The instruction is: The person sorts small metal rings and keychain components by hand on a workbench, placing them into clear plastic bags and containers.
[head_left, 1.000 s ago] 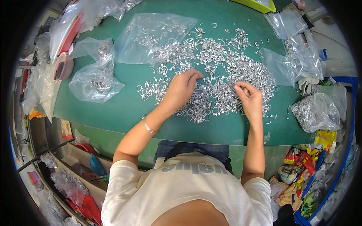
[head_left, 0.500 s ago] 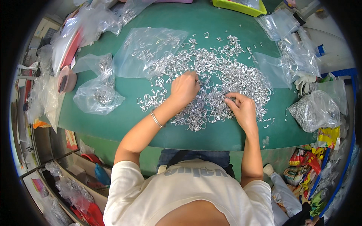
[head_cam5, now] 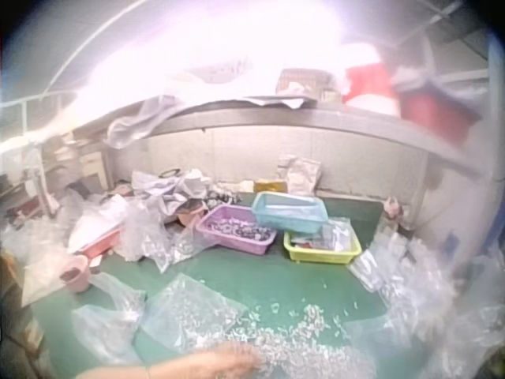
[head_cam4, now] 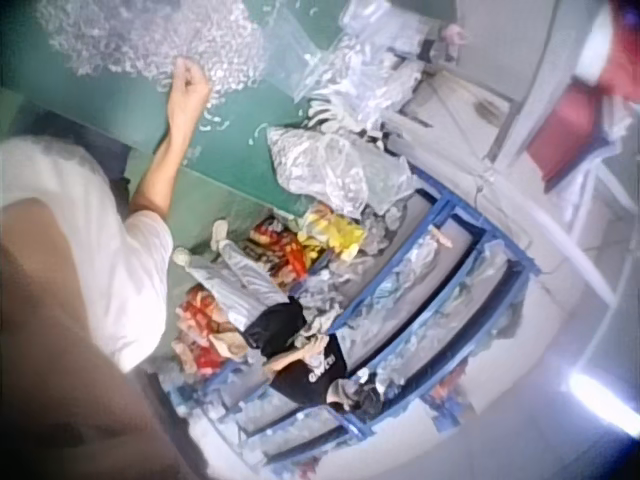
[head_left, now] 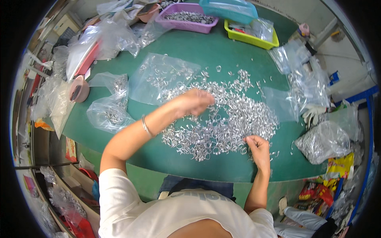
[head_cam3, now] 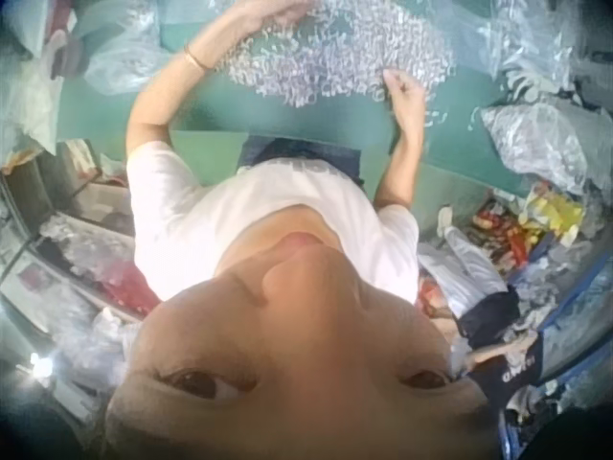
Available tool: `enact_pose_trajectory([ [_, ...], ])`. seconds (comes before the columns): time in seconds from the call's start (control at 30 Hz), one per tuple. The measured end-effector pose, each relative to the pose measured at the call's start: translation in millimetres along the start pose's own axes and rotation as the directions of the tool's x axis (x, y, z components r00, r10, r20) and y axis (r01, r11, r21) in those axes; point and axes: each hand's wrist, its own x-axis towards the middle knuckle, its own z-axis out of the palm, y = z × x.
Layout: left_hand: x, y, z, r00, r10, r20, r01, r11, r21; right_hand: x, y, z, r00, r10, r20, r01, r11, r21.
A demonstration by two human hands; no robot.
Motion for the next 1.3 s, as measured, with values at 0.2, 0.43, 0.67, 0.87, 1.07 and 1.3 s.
enact_pose_trajectory([
  [0.2,71.5,146.5,-99.0,0.688,0.458,-0.563,-0.601,0.794,-0.089,12.5,-11.4,10.7,0.995,-0.009,0.099,0.002,0.998,0.065],
  [0.43,70.1,85.8,-8.7,0.866,0.353,-0.354,-0.478,0.792,-0.379,12.5,2.7,-19.2,0.989,0.133,-0.07,-0.094,0.909,0.406],
  [0.67,-2.6,-19.9,60.2,0.995,-0.044,-0.092,0.0,0.901,-0.434,41.2,1.9,-38.3,0.979,-0.111,-0.173,0.093,0.99,-0.11],
  [0.87,-1.2,-61.9,71.6,0.993,-0.068,-0.095,0.004,0.831,-0.556,69.3,-9.2,8.2,0.917,-0.398,-0.022,0.231,0.575,-0.785],
  [1.07,-3.0,-79.9,65.5,0.983,0.037,-0.178,-0.128,0.84,-0.527,31.2,-25.2,30.7,0.942,-0.298,0.157,0.31,0.582,-0.752],
  [1.3,2.4,-82.7,72.8,0.954,0.144,-0.263,-0.22,0.933,-0.285,4.5,-19.1,19.5,0.923,-0.321,0.213,0.38,0.664,-0.644],
])
